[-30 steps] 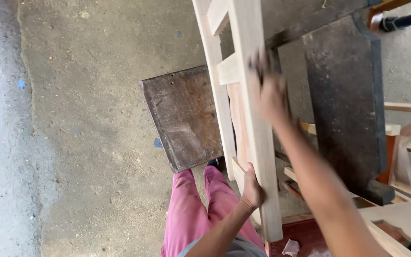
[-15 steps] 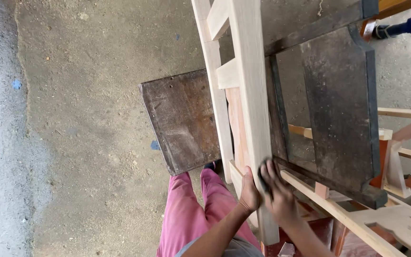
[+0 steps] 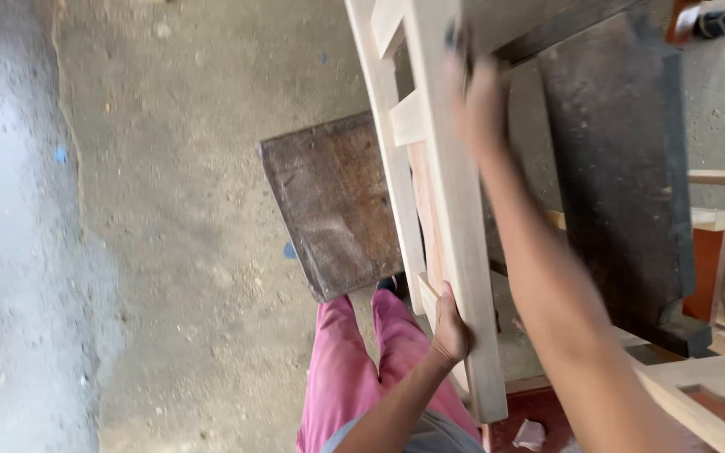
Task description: Sanding a wooden chair frame using a sanding block
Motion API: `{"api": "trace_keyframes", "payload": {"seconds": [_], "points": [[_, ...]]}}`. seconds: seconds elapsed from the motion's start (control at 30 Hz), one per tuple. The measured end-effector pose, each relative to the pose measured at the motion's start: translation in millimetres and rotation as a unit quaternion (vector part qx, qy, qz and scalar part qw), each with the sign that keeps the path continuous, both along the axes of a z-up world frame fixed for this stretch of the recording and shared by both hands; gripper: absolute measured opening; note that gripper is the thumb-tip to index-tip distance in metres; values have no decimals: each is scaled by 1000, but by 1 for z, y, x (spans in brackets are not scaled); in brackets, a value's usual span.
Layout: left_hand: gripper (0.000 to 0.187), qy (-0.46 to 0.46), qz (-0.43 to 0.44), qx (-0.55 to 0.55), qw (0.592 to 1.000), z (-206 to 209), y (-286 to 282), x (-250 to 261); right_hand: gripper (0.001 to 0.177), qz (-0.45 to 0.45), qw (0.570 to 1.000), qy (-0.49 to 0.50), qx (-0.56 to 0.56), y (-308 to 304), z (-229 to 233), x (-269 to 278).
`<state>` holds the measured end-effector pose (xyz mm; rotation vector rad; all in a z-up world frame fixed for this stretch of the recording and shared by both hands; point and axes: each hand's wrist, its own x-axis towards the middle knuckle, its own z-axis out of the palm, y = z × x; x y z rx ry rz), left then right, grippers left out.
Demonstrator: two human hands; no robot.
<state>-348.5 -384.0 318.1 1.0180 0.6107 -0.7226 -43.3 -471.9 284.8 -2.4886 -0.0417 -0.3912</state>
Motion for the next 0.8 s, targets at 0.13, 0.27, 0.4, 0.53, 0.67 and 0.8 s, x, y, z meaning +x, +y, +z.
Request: {"api": "trace_keyframes", "payload": {"seconds": [0.13,0.27,0.4,0.53,0.67,0.8], "points": [[96,109,-38,35,993,39,20,18,30,34,998,41,16,-6,41,-225],[91,-126,45,265,955,0,29,43,73,42,981,184,48,-9,68,-378],[100,-213,119,245,938,21,66,183,77,71,987,118,80,4,34,-306],[84,-321,72,146,933,-9,58,258,31,42,991,53,119,36,29,-103],[63,-451,93,168,872,-60,36,266,39,-36,953,196,229,40,33,49],[80,-411,66,185,890,-22,33,269,32,-56,961,184,197,31,42,16]]}}
